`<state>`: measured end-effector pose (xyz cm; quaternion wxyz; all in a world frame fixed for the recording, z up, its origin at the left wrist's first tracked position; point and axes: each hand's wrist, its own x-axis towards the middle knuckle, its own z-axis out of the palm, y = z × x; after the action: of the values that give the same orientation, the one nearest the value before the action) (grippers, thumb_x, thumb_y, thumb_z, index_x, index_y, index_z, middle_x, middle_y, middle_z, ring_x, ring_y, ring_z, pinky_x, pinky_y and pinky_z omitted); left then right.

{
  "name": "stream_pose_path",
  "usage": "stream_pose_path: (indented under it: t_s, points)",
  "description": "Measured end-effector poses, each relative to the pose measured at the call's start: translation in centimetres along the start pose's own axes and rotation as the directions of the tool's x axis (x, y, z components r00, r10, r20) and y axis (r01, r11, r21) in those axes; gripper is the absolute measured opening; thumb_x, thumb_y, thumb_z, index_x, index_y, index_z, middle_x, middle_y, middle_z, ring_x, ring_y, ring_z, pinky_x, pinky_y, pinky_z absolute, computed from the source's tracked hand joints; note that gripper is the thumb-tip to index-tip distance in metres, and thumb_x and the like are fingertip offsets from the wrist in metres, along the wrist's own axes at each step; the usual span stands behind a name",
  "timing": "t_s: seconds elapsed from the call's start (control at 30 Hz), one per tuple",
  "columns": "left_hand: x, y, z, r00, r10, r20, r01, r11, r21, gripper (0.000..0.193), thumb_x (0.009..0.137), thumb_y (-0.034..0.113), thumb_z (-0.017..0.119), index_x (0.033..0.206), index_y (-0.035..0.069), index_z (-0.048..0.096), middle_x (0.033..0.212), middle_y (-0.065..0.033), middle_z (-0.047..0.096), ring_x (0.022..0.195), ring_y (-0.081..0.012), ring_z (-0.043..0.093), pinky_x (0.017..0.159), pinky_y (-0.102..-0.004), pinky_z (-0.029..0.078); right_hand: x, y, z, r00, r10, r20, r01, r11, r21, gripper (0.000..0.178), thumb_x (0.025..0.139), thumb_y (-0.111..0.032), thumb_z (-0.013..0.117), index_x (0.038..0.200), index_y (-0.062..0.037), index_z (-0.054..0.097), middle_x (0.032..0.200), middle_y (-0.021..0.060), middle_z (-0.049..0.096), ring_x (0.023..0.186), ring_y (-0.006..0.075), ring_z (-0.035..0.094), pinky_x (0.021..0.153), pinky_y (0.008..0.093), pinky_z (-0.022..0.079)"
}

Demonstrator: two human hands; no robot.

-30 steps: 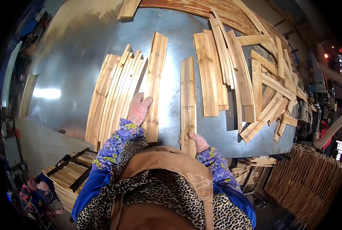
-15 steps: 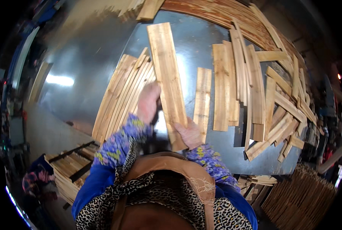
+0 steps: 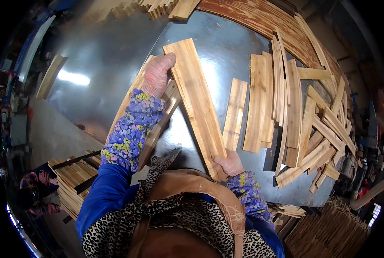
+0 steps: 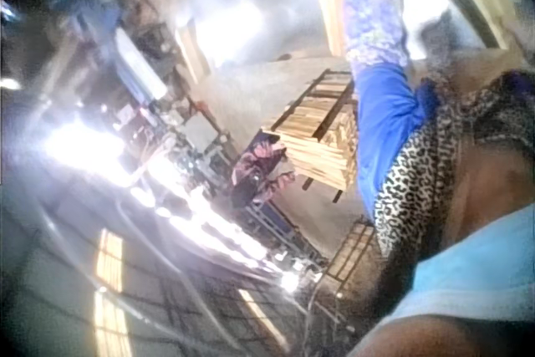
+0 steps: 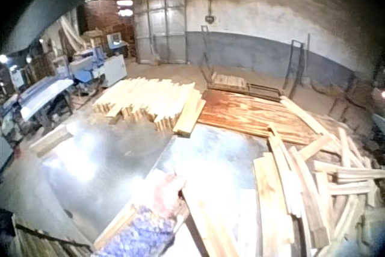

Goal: The person repeatedly picks up thin wooden planks from a pile on a metal table and stacks them into a neat pile. The person handles the planks one by one or in small groups, aligning them before placing them in the stack.

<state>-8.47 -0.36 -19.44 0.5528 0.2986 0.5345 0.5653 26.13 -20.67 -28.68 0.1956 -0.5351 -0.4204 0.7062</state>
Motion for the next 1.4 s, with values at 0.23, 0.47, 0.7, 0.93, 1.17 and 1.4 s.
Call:
stream_pose_path:
  t_s: [0.23, 0.47, 0.7, 0.93, 1.17, 1.4]
  points:
    - [-1.3, -3.7, 2.0, 0.992, -0.101, 0.076, 0.083, 0.974, 0.211, 0.043, 0.099, 0.034, 0.074, 0.123, -0.002, 0.074, 0.109, -0.0162, 0.078, 0.096, -0.0246, 0.074, 0.091, -0.0391, 0.058, 1.3, 1.1, 0.8, 0.997, 0.012, -0.081, -0.013, 1.0, -0.009, 0.05, 0.101, -0.022, 0.073, 0.143, 0.0042, 0.065, 0.123, 0.0115, 0.076, 0.109, 0.0205, 0.072, 0.098, 0.0367, 0.058]
    - [-14.9, -10.9, 3.5, 0.873, -0.482, 0.073, 0.445, 0.849, 0.287, 0.048, 0.098, 0.032, 0.072, 0.128, -0.005, 0.071, 0.108, -0.0144, 0.076, 0.091, -0.0261, 0.071, 0.089, -0.042, 0.059, 5.3, 1.7, 2.3, 0.913, -0.22, -0.344, 0.045, 0.892, -0.45, 0.073, 0.097, -0.044, 0.078, 0.147, 0.0052, 0.059, 0.137, 0.0227, 0.072, 0.127, 0.032, 0.068, 0.109, 0.0432, 0.052]
    - [-22.4, -8.9, -5.5, 0.909, -0.182, -0.375, 0.381, 0.73, 0.567, 0.048, 0.099, 0.04, 0.065, 0.13, 0.003, 0.072, 0.097, -0.0212, 0.078, 0.088, -0.0358, 0.078, 0.085, -0.0478, 0.062, 3.3, 4.6, 1.5, 0.826, -0.431, -0.363, -0.275, 0.254, -0.927, 0.11, 0.079, -0.055, 0.087, 0.164, -0.0024, 0.041, 0.159, 0.0289, 0.052, 0.149, 0.0476, 0.048, 0.122, 0.055, 0.041]
    - [-44.8, -13.1, -10.8, 0.302, 0.083, -0.95, 0.435, 0.874, 0.215, 0.052, 0.098, 0.042, 0.068, 0.134, 0.004, 0.071, 0.117, -0.0263, 0.076, 0.112, -0.0445, 0.072, 0.099, -0.0488, 0.057, 1.9, 0.2, -0.8, 0.923, -0.239, -0.3, -0.269, 0.153, -0.951, 0.089, 0.092, -0.047, 0.08, 0.157, 0.0059, 0.049, 0.147, 0.0295, 0.062, 0.136, 0.0387, 0.061, 0.114, 0.05, 0.051]
    - [-72.6, -18.3, -5.0, -0.705, -0.322, -0.632, -0.263, 0.946, -0.189, 0.058, 0.1, 0.038, 0.069, 0.131, -0.012, 0.065, 0.12, -0.0254, 0.073, 0.108, -0.0331, 0.072, 0.092, -0.044, 0.06, 8.2, -1.4, 1.4, 0.874, -0.467, 0.13, 0.151, 0.008, -0.988, 0.075, 0.097, -0.047, 0.075, 0.149, 0.0034, 0.055, 0.135, 0.0249, 0.066, 0.124, 0.0366, 0.064, 0.105, 0.0485, 0.054]
    - [-101.6, -39.0, -3.7, -0.814, -0.02, -0.58, 0.558, 0.25, -0.791, 0.041, 0.094, 0.041, 0.075, 0.11, 0.004, 0.081, 0.114, -0.0193, 0.08, 0.113, -0.0385, 0.073, 0.095, -0.0486, 0.059, 10.6, -0.9, 5.4, 0.825, -0.494, 0.274, 0.342, 0.05, -0.939, 0.062, 0.102, -0.047, 0.069, 0.141, 0.0009, 0.061, 0.123, 0.0203, 0.069, 0.111, 0.0345, 0.067, 0.097, 0.0469, 0.057]
